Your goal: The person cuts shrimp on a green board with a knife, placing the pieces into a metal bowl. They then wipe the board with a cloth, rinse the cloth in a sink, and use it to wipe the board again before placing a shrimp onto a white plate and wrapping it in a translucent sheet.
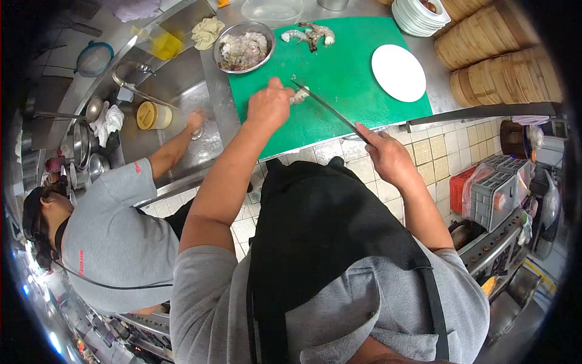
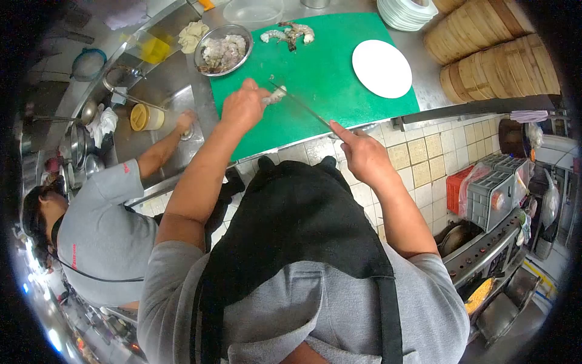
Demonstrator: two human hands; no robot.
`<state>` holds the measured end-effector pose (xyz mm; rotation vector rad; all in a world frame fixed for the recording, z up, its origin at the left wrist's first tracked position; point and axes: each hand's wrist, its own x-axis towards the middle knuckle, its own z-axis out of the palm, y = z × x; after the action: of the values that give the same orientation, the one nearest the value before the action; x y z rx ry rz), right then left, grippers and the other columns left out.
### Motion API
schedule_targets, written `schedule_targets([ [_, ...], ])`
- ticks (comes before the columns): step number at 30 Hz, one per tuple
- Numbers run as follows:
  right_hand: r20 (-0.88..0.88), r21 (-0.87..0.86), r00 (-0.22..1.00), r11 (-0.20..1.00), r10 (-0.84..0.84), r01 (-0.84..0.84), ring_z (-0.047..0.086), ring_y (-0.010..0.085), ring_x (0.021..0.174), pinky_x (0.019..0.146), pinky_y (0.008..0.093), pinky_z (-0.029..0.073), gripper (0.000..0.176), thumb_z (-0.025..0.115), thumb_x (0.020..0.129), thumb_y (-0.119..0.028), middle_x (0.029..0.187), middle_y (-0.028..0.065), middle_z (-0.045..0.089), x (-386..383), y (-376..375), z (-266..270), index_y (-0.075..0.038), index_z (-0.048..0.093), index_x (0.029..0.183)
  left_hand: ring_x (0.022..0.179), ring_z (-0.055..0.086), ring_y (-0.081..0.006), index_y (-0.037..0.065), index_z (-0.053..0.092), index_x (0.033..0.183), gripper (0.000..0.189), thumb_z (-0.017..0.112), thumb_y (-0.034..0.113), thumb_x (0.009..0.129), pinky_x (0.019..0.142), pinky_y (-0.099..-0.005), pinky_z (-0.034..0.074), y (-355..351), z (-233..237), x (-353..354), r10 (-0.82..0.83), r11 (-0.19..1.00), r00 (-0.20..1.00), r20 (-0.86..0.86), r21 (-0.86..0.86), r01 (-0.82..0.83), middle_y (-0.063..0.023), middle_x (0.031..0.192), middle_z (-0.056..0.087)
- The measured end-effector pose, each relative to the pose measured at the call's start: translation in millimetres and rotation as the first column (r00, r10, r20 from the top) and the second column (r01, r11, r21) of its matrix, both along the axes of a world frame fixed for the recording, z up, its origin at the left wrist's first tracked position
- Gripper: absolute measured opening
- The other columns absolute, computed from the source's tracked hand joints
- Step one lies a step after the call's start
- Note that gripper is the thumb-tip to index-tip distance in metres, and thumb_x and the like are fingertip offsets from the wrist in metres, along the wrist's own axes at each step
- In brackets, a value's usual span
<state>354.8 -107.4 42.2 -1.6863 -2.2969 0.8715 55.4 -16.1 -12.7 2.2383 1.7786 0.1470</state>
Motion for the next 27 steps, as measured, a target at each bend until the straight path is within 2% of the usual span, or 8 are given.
schedule_targets([
  [2,0.075,-0.013,0.997,1.0,-0.01,0.011,0.064,0.043,0.087,0.08,0.0495,0.052,0.053,0.058,0.095,-0.011,0.095,0.0235,0.063,4,-4,1,-0.024,0.051,0.146,0.093,0.069,-0.0367,0.016,0.073,0.109,0.027,0.071,0.015,0.081,0.082,-0.0492,0.057,1,4,4,0.054,0.998,0.998,0.044,0.009,-0.054,-0.0152,0.107,0.064],
  [7,0.035,0.001,0.999,1.0,-0.027,0.027,0.064,0.0433,0.084,0.078,0.0501,0.052,0.053,0.056,0.095,-0.011,0.091,0.0245,0.061,1,-13,7,-0.025,0.05,0.147,0.094,0.069,-0.0399,0.008,0.073,0.104,0.023,0.071,0.015,0.082,0.083,-0.0495,0.056,0,-2,13,0.155,0.988,0.973,0.17,-0.012,-0.155,-0.019,0.105,0.069],
  [10,0.035,0.004,0.999,0.999,-0.035,0.035,0.063,0.0434,0.084,0.077,0.0498,0.051,0.055,0.055,0.096,-0.01,0.089,0.0238,0.06,-5,-15,12,-0.025,0.048,0.148,0.095,0.068,-0.0411,0.005,0.072,0.101,0.02,0.07,0.015,0.083,0.083,-0.0501,0.056,1,-9,14,0.136,0.989,0.977,0.167,0.029,-0.143,-0.0204,0.103,0.07],
  [13,0.066,-0.007,0.998,1.0,-0.024,0.024,0.062,0.0442,0.084,0.078,0.0498,0.05,0.056,0.055,0.096,-0.009,0.088,0.0236,0.06,-5,-14,6,-0.025,0.046,0.149,0.089,0.069,-0.0384,0.006,0.074,0.1,0.022,0.077,0.014,0.08,0.081,-0.047,0.056,3,-9,16,0.146,0.988,0.98,0.135,0.031,-0.151,-0.0196,0.099,0.071],
  [18,0.1,-0.003,0.995,1.0,0.0,0.0,0.066,0.0433,0.084,0.077,0.0502,0.053,0.053,0.053,0.097,-0.012,0.094,0.0269,0.062,-11,-12,-12,-0.022,0.046,0.149,0.089,0.069,-0.0383,0.005,0.075,0.098,0.02,0.076,0.013,0.08,0.081,-0.0472,0.055,-3,-17,14,0.159,0.985,0.968,0.193,0.034,-0.168,-0.0191,0.099,0.071],
  [21,0.107,0.061,0.994,0.998,0.004,-0.011,0.066,0.0435,0.083,0.077,0.0502,0.054,0.054,0.053,0.096,-0.011,0.094,0.028,0.063,-29,4,-24,-0.021,0.047,0.149,0.089,0.068,-0.038,0.005,0.074,0.098,0.019,0.076,0.013,0.081,0.081,-0.0473,0.055,-5,-21,15,0.135,0.988,0.968,0.21,0.051,-0.149,-0.0189,0.098,0.071],
  [23,0.074,0.018,0.997,1.0,-0.024,0.023,0.065,0.0473,0.091,0.082,0.0524,0.053,0.058,0.056,0.095,-0.009,0.103,0.0321,0.062,-40,14,-27,-0.026,0.044,0.15,0.089,0.068,-0.0379,0.005,0.074,0.097,0.018,0.076,0.013,0.081,0.081,-0.0474,0.055,-8,-20,14,0.128,0.988,0.97,0.208,0.056,-0.143,-0.0189,0.098,0.07],
  [27,0.041,0.065,0.999,0.998,-0.011,0.009,0.064,0.0477,0.09,0.081,0.0521,0.053,0.059,0.056,0.095,-0.009,0.101,0.0318,0.063,-40,14,-10,-0.027,0.043,0.15,0.089,0.068,-0.0381,0.007,0.075,0.097,0.017,0.075,0.013,0.082,0.081,-0.0475,0.055,-8,-18,17,0.176,0.982,0.958,0.227,0.032,-0.188,-0.0184,0.098,0.07],
])
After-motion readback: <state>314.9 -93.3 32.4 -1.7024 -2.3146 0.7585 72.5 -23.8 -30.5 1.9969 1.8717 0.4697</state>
